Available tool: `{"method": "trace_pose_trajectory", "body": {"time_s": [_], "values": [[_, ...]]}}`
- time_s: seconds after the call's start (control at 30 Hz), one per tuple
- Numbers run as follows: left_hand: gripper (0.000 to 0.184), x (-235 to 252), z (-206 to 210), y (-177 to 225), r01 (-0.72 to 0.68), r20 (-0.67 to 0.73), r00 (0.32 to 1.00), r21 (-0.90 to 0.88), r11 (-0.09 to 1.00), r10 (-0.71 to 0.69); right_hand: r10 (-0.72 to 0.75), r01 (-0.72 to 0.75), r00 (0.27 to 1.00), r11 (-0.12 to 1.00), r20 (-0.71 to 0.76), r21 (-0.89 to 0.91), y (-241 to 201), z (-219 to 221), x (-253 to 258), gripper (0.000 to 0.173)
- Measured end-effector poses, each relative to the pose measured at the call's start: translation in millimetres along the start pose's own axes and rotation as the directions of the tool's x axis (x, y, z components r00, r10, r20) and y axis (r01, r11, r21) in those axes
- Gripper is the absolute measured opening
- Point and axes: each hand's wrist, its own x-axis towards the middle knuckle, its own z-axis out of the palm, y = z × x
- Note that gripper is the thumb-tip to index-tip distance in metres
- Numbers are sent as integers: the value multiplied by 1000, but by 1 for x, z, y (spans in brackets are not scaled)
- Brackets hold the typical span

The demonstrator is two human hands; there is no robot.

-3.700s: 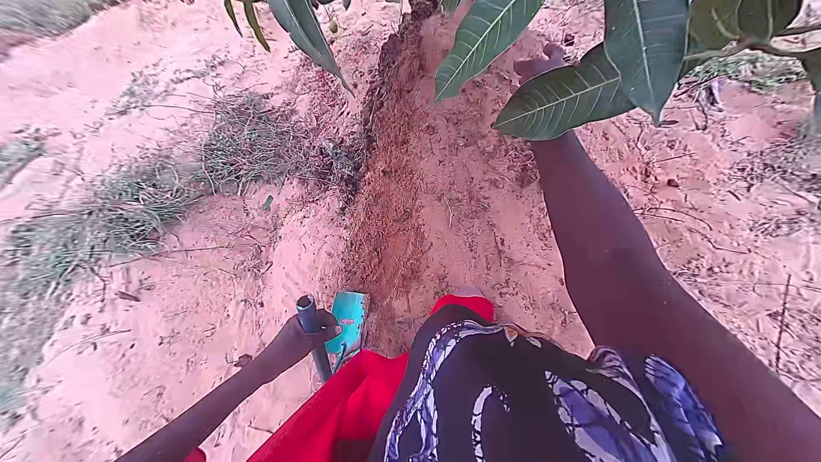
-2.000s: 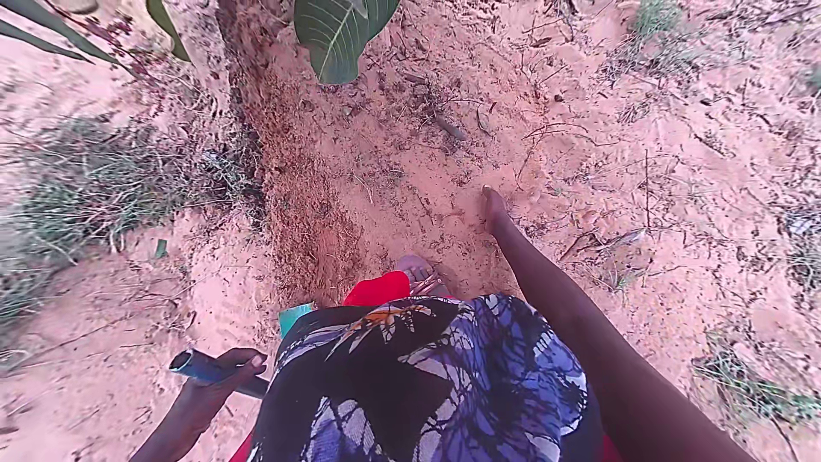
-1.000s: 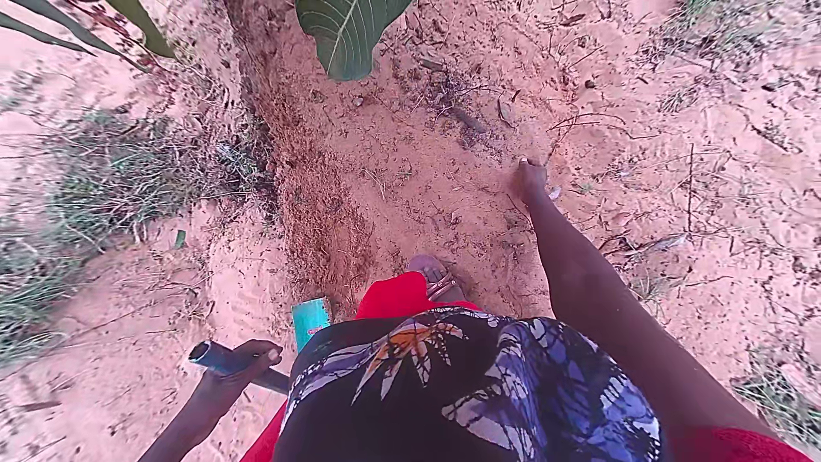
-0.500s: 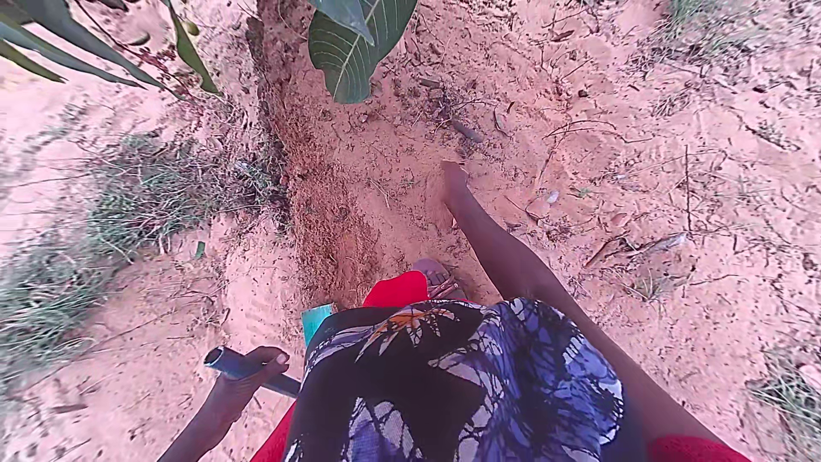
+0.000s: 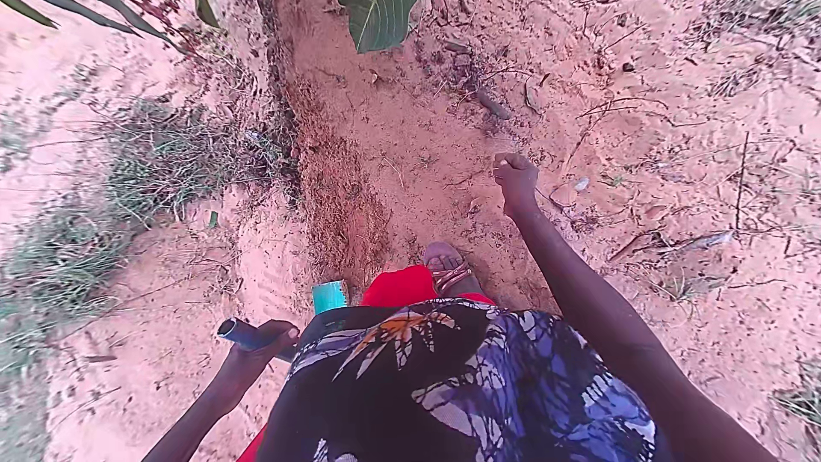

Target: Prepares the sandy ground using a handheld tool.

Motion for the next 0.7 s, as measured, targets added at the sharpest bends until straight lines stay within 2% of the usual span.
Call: {"method": "trace_pose_trajectory", "body": {"time_s": [0.07,0.13,0.27,0.33,0.43,0.5,0.57,0.6,0.7], "values": [[29,3,-1,2,9,4,1000,32,999,-9,31,-38,998,990,-53,-136,40,-27,-20,30],[27,2,-1,5,28,4,1000,76,997,-28,117,-119,993,950,-22,-290,65,-34,-40,43],[28,10,1,4,26,31,999,95,995,-29,268,-264,961,831,-62,-490,59,-4,-46,78],[29,11,3,3,9,26,1000,63,998,-11,347,-354,931,780,-113,-515,51,14,-40,88],[30,7,3,2,16,43,999,31,999,-17,395,-405,913,842,-105,-355,61,33,-28,104],[29,5,2,3,22,33,999,5,1000,-22,414,-415,910,902,-36,-119,59,48,-25,122],[29,3,1,1,21,17,1000,-1,1000,-21,441,-439,898,893,4,93,50,72,-24,137],[30,2,1,2,21,8,1000,-2,1000,-21,447,-442,894,887,-9,138,45,88,-21,142],[29,-1,7,8,34,-9,999,-14,999,-34,459,-454,888,882,-14,122,19,135,-15,132]]}}
